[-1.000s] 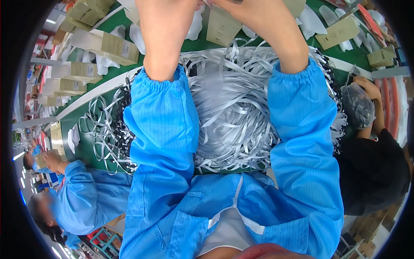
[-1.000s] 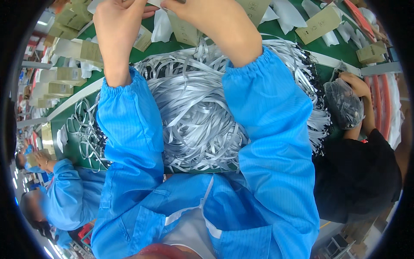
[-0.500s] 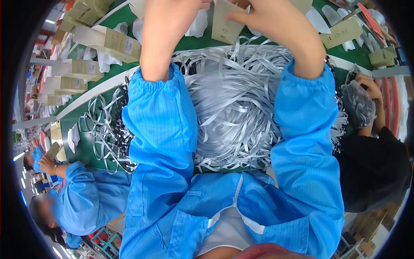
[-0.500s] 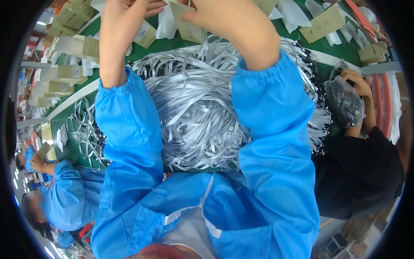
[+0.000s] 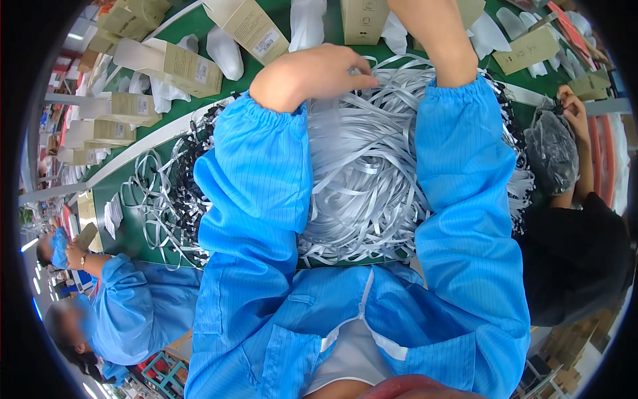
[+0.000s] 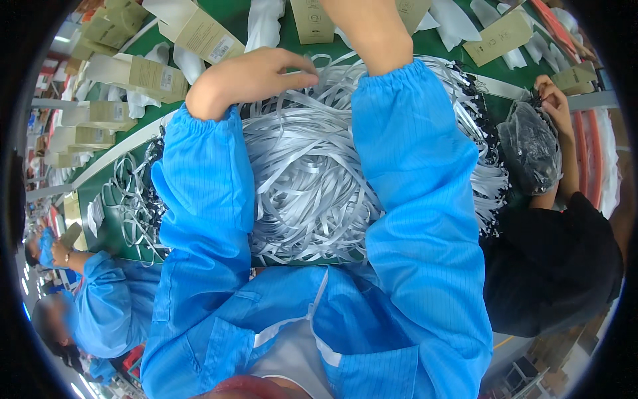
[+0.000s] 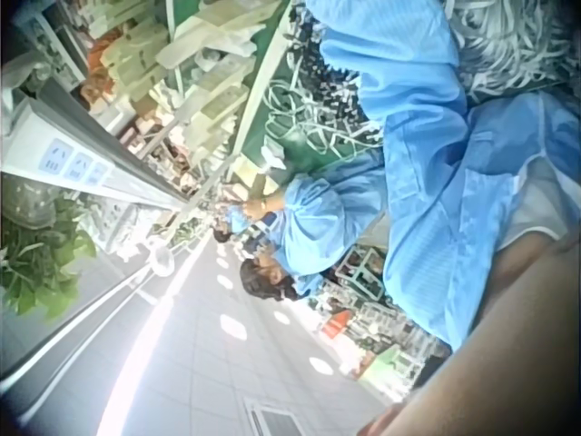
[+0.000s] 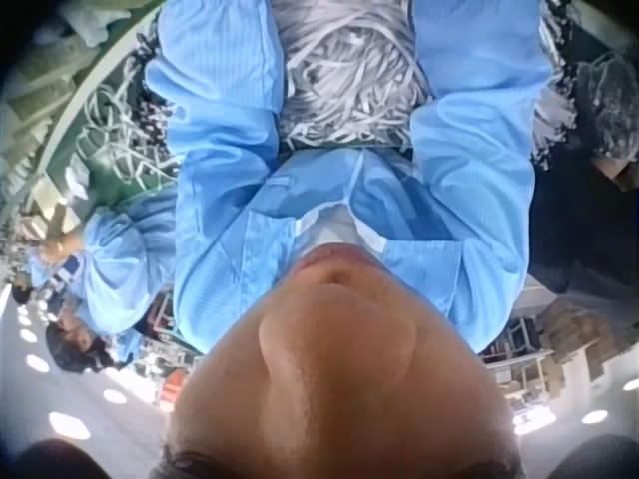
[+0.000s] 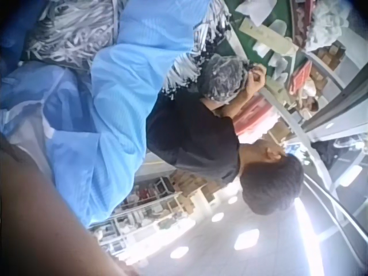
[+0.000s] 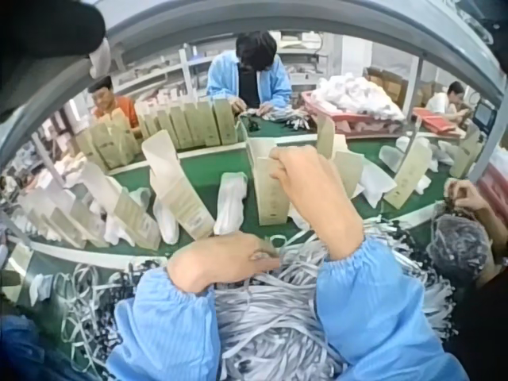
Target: Placing white components into boxes with shredded filler material on an assembly line.
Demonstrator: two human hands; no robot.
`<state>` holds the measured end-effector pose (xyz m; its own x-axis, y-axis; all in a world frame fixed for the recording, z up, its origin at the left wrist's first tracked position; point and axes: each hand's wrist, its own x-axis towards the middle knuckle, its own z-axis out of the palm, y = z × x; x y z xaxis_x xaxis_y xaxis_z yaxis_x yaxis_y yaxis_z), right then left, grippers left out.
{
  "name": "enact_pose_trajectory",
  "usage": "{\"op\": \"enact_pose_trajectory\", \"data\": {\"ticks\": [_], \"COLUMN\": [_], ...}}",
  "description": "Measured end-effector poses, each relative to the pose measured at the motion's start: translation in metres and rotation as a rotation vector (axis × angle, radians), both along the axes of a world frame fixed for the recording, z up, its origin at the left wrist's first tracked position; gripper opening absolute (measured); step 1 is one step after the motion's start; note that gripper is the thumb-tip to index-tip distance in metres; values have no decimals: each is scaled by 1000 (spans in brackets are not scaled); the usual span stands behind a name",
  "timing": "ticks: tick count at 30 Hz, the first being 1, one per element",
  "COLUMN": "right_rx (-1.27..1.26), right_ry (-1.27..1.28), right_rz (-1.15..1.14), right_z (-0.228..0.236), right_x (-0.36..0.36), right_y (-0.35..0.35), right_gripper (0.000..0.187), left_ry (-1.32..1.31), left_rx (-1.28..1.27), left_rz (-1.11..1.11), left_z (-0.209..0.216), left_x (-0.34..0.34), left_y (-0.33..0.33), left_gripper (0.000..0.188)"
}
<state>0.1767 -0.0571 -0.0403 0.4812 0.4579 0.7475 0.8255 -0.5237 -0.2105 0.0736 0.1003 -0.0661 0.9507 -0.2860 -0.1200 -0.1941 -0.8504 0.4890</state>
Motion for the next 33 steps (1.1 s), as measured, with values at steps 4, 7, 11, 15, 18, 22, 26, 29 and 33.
{"op": "enact_pose_trajectory", "data": {"ticks": [4,7,11,15,18,22,26,29,33], "right_rx": [130,285,348,272,-67,37,-339,-151,316], "right_ry": [-46,-165,336,735,920,972,1248,1067,738], "right_rz": [84,202,317,737,796,932,666,656,639], "right_z": [12,36,57,53,72,46,63,73,84], "right_x": [-4,-8,-35,-43,-45,-50,-45,-45,-68], "right_y": [5,0,-16,-16,-12,-14,-24,-33,-39], "right_gripper": [22,29,43,50,48,44,37,35,35], "left_ry": [227,-132,-400,-435,-818,-1405,-1342,-1265,-333], "left_rx": [183,-81,-283,-450,-557,-533,-1070,-1046,-1134], "left_rz": [40,-34,-122,133,259,218,261,483,-121], "left_z": [13,16,49,87,79,95,113,113,106], "left_x": [4,1,-23,-58,-67,-49,-76,-82,-96], "left_y": [-3,10,17,6,27,0,35,45,151], "left_gripper": [44,38,37,46,36,46,33,34,38]}}
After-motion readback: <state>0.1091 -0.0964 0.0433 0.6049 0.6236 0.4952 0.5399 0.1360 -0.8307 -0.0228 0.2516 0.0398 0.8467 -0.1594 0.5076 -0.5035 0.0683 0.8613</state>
